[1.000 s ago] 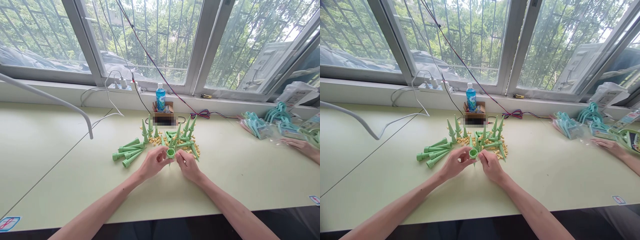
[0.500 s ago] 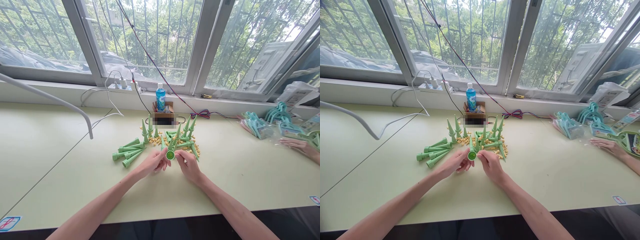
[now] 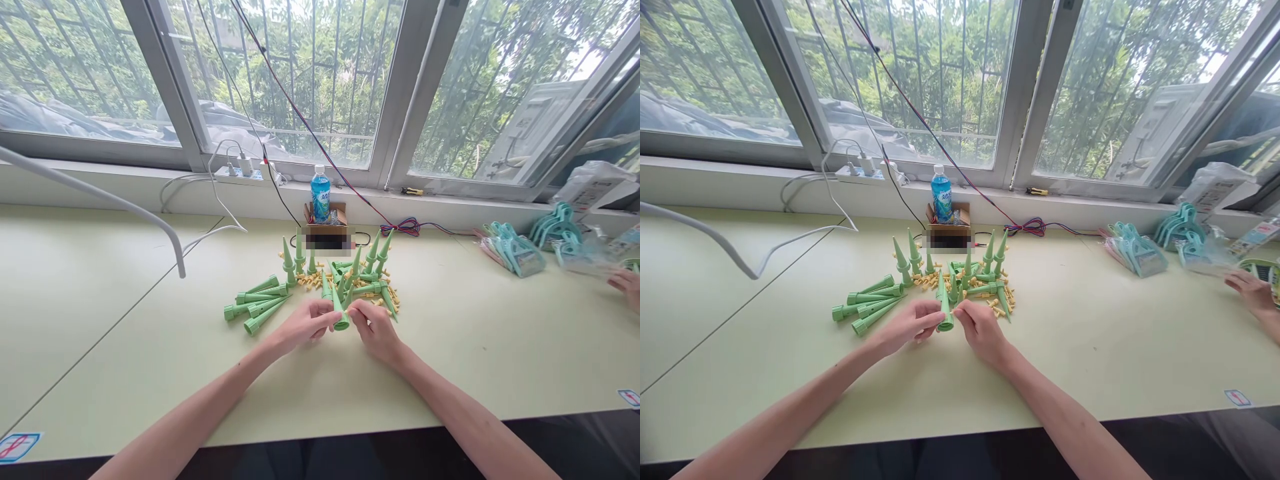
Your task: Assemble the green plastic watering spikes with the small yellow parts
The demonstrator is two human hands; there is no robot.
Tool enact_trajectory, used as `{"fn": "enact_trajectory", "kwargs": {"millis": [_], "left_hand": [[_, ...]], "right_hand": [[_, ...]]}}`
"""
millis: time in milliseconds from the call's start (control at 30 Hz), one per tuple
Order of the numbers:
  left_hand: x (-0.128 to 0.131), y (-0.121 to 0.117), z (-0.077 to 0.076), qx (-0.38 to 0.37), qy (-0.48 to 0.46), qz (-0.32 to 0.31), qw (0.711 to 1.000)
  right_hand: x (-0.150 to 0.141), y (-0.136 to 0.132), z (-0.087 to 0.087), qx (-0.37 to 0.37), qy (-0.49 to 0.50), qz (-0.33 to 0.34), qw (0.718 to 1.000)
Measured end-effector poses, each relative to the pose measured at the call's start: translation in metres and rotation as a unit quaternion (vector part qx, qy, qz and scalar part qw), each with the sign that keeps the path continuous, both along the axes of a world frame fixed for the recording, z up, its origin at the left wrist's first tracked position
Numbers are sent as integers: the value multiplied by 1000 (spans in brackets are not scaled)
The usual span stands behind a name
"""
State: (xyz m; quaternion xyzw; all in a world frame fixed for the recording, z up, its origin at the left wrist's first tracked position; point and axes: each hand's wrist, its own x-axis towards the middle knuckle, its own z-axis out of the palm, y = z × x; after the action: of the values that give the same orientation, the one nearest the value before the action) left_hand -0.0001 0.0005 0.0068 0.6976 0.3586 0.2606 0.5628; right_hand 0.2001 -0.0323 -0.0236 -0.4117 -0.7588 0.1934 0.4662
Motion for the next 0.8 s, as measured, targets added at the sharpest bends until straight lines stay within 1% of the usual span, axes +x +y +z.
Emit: {"fn": "enact_trajectory", "kwargs": {"millis": [67,100,200,300,367,433,533,633,733,800], "left_hand": [[0,-1,2,6,4,-23,1000],[0,-2,3,27,6,-28,999],[1,-3,1,136,28,-16,990],[2,-3,-3,248,58,1,967],[2,-3,-5,292,68,7,954],[3,-3,-5,310,73,13,948],[5,-2,-6,297,63,38,952],[6,0,-7,235,31,77,968],[5,3,-8,175,1,120,977],[5,4,-9,127,-3,123,984]], "right_hand": [[0,1,-1,-11,-7,-1,1000],[0,1,-2,-16,-11,-1,1000],[0,2,-3,-27,-20,1,999],[0,2,-3,-32,-24,-4,999],[-1,3,-3,-37,-25,-6,999],[-2,3,-2,-41,-18,-11,999],[-3,3,-2,-39,-1,-27,999],[-3,2,-1,-22,11,-51,998],[-3,1,1,-7,20,-72,997],[-3,0,3,2,22,-77,997]]}}
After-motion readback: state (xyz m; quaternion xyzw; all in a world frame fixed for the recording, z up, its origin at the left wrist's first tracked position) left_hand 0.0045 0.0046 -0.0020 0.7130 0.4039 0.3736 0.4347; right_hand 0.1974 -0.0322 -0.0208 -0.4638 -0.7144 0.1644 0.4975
